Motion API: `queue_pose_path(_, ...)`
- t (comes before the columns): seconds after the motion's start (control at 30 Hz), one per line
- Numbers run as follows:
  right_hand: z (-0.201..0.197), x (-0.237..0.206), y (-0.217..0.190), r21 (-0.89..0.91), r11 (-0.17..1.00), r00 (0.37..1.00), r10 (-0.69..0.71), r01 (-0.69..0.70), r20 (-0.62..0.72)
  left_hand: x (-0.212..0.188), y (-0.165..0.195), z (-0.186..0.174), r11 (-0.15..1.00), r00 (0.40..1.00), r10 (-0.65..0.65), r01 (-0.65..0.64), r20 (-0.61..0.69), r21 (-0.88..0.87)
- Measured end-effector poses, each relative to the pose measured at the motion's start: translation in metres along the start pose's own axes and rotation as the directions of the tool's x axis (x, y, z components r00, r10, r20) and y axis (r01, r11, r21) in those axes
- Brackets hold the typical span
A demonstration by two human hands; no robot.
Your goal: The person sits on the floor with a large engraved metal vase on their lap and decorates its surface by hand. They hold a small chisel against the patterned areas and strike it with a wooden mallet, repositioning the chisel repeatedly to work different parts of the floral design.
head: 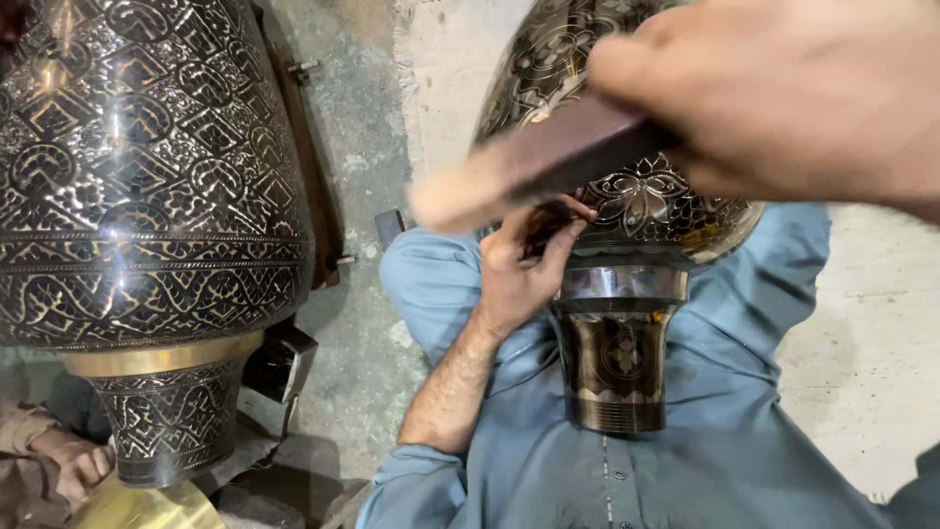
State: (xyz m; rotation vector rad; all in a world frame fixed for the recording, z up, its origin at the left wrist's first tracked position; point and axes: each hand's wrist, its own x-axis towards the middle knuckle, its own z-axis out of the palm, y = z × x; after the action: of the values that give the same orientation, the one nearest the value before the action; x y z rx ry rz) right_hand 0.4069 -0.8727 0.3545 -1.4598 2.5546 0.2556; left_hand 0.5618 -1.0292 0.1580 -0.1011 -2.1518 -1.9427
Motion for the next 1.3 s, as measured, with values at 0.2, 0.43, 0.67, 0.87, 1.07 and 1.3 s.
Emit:
queue_pose_path(0.2,0.057,-0.034,0.035,0.203,0.977,0.984,0.098,-0.067,-0.146,0.024,-0.001,-0.024,0.999,0.957,0.037,-0.046,0.289,0.026)
queue_pose_path(0.43,0.143,-0.105,0.041,0.56,0.819,0.871,0.361,-0.125,-0.334,0.058,0.0,-0.037,0.937,0.81,0.216,-0.328,0.546,0.117)
queue_pose_path(0.67,0.217,-0.157,0.031,0.699,0.686,0.811,0.517,-0.202,-0.274,0.094,0.01,-0.033,0.926,0.637,0.122,-0.35,0.761,0.145)
queue_pose_path(0.87,0.244,-0.168,-0.012,0.601,0.755,0.682,0.586,-0.262,-0.438,0.115,0.013,-0.029,0.887,0.45,0.181,-0.459,0.875,0.053)
queue_pose_path(1.07,0.255,-0.157,-0.033,0.612,0.719,0.637,0.648,-0.33,-0.418,0.13,0.015,-0.025,0.861,0.345,0.09,-0.498,0.934,0.101)
queue_pose_path(1.3,0.256,-0.148,-0.054,0.454,0.668,0.639,0.73,-0.59,-0.242,0.148,0.016,-0.016,0.87,0.162,0.119,-0.493,0.98,-0.024)
